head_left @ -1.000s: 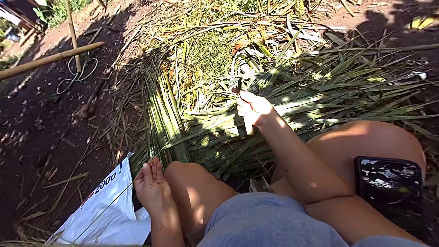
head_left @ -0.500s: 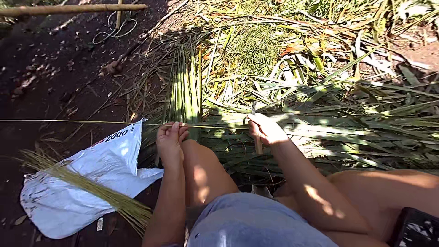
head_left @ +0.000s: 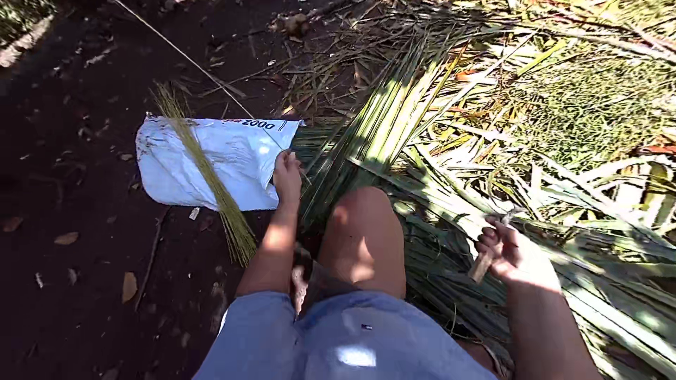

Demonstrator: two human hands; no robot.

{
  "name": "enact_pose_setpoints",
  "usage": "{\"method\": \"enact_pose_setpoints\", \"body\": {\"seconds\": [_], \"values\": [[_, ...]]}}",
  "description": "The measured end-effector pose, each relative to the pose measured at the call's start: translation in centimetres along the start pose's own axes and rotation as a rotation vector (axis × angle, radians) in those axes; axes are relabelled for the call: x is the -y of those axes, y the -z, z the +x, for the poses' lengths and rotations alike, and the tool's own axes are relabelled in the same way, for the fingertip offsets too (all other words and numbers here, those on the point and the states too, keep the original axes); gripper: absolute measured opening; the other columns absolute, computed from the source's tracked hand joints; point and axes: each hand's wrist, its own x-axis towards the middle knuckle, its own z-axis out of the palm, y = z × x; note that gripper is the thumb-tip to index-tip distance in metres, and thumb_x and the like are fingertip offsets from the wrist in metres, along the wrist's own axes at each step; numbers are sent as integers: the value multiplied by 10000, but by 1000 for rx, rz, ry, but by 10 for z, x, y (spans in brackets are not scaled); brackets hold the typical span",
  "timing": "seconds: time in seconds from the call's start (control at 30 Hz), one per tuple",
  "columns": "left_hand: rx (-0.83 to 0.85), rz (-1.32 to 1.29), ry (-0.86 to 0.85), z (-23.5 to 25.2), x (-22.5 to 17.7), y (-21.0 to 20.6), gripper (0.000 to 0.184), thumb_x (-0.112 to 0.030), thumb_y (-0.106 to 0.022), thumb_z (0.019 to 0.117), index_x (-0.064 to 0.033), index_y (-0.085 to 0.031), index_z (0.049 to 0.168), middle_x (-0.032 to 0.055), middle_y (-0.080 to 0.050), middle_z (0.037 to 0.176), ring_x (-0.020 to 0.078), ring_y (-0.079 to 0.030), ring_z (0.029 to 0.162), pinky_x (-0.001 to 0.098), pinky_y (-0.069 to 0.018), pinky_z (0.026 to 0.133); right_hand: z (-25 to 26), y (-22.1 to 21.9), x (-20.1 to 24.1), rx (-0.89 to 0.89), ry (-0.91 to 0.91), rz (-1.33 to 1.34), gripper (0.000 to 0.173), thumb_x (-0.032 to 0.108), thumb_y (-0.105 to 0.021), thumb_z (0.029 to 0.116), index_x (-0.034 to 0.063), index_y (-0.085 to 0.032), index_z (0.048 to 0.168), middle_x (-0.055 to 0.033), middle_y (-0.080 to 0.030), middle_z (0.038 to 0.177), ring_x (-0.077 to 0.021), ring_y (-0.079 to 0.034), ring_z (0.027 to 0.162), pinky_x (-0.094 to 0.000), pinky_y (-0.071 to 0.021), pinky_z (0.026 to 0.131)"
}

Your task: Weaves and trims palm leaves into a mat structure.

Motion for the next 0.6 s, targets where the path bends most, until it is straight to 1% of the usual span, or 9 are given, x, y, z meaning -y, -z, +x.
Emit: {"method": "enact_pose_setpoints", "body": {"seconds": [0.1,0.17,0.23,0.3,0.37,0.43,0.5,0.57,0.6], "values": [[-158,96,202,30,69,54,450,-294,-384,1126,30,-500,1417,253,-660,1156,331,-672,896,504,-547,826,10,21,-13,-104,-17,121,269,232,-336,1108,160,-563,983,79,-545,634,-2,-502,483,-150,-447,462],[-130,181,318,28,112,81,482,-319,-353,1131,36,-478,1433,276,-652,1182,370,-674,950,542,-543,859,14,42,-30,-199,-26,151,231,211,-346,1102,157,-525,967,60,-549,663,-17,-523,505,-166,-481,480],[-92,371,423,22,149,103,459,-320,-378,1124,15,-529,1399,249,-681,1150,374,-685,992,552,-541,890,20,71,-54,-342,-41,169,216,132,-377,1063,126,-535,917,35,-563,631,-45,-551,492,-194,-508,485],[-45,578,547,15,158,122,443,-308,-412,1116,-4,-558,1403,246,-667,1249,394,-644,1168,573,-475,1023,25,94,-73,-437,-76,183,177,71,-379,1033,113,-513,926,27,-546,642,-55,-551,508,-200,-523,519],[-77,736,630,9,167,132,445,-300,-461,1093,-25,-539,1434,258,-608,1364,406,-582,1286,581,-446,1070,25,104,-82,-492,-112,199,147,93,-393,1051,109,-512,966,24,-547,658,-63,-572,526,-210,-549,541],[-150,831,593,4,180,128,512,-301,-544,1055,-7,-494,1472,283,-521,1452,428,-511,1354,570,-420,1102,23,108,-83,-479,-159,171,121,182,-417,1084,142,-504,1010,22,-583,687,-77,-616,567,-246,-579,567],[-134,831,389,-3,190,108,477,-259,-523,1067,29,-513,1447,289,-468,1500,434,-439,1415,551,-355,1167,22,107,-82,-460,-205,71,142,261,-419,1095,156,-507,1057,26,-599,730,-58,-600,565,-220,-542,526],[33,791,230,-10,197,75,419,-239,-495,1079,27,-563,1396,284,-478,1494,437,-443,1412,563,-357,1168,18,98,-80,-484,-249,-24,171,266,-410,1090,140,-514,1040,28,-590,731,-29,-537,509,-177,-469,454],[156,772,239,-13,197,57,416,-264,-488,1085,14,-583,1379,273,-496,1480,429,-462,1396,571,-376,1152,15,95,-81,-502,-266,-39,157,234,-421,1077,126,-518,1018,22,-580,731,-35,-527,506,-174,-463,453]]}}
